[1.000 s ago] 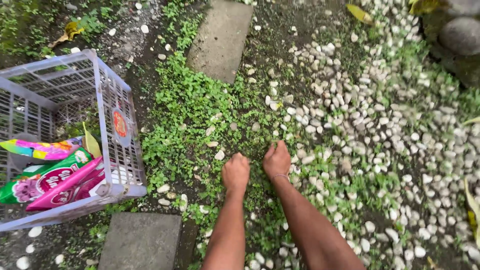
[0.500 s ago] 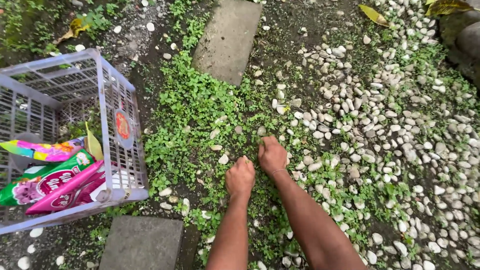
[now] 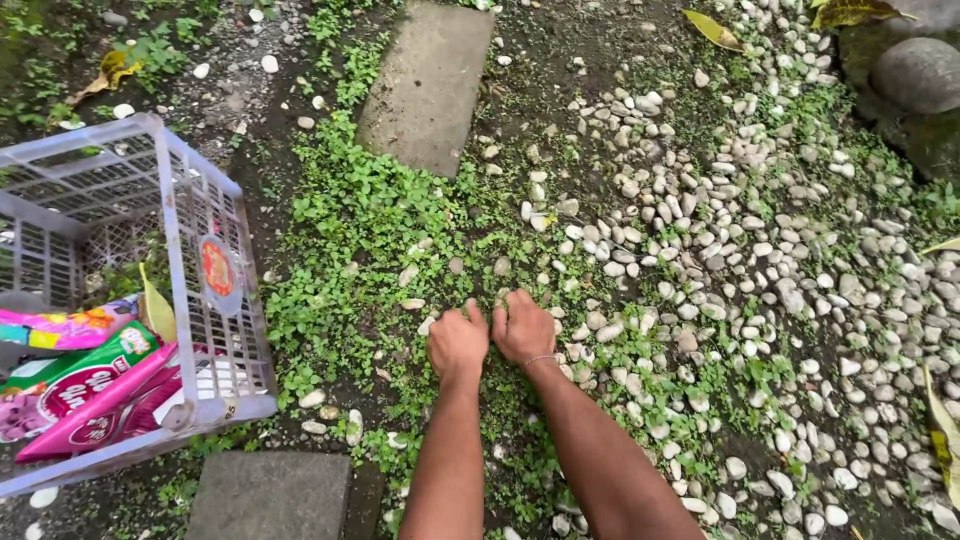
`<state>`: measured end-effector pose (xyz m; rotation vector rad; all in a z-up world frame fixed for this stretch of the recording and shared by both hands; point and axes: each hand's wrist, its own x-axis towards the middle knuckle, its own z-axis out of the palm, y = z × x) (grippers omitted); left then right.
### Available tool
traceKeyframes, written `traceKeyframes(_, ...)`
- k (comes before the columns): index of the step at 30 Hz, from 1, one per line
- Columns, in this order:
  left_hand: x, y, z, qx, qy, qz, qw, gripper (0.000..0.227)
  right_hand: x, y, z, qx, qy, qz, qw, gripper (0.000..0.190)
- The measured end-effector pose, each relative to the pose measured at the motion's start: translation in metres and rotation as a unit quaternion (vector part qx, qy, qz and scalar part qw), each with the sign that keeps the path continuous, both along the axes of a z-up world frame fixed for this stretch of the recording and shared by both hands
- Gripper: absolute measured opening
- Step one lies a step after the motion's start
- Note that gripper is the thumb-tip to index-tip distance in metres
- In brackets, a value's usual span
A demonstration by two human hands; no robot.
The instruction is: Pulling out small weeds and plants from a backyard area with soil and stones and placing them in a plastic crate.
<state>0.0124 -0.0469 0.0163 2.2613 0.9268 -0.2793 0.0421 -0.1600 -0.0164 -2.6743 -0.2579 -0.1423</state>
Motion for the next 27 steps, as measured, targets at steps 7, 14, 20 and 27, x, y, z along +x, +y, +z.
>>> traceKeyframes(7, -0.01, -0.005, -0.011, 0.028, -0.078, -0.042, 0.996, 0.041, 0.006, -0.013, -0.027, 0.081, -0.093, -0.037, 0.992, 0.023)
traceKeyframes(14, -0.011, -0.008, -0.035, 0.097, -0.123, -0.009, 0.988, 0.04, 0.0, -0.027, 0.005, 0.111, -0.131, -0.158, 0.972, 0.025)
traceKeyframes(20, -0.013, -0.006, -0.025, 0.077, -0.13, -0.001, 0.988, 0.038, 0.012, -0.033, -0.016, 0.066, -0.016, -0.131, 0.989, 0.007)
traceKeyframes(27, -0.011, -0.006, -0.021, 0.077, -0.107, -0.01, 0.991, 0.038, 0.007, -0.033, -0.031, 0.102, -0.032, -0.141, 0.984, 0.009)
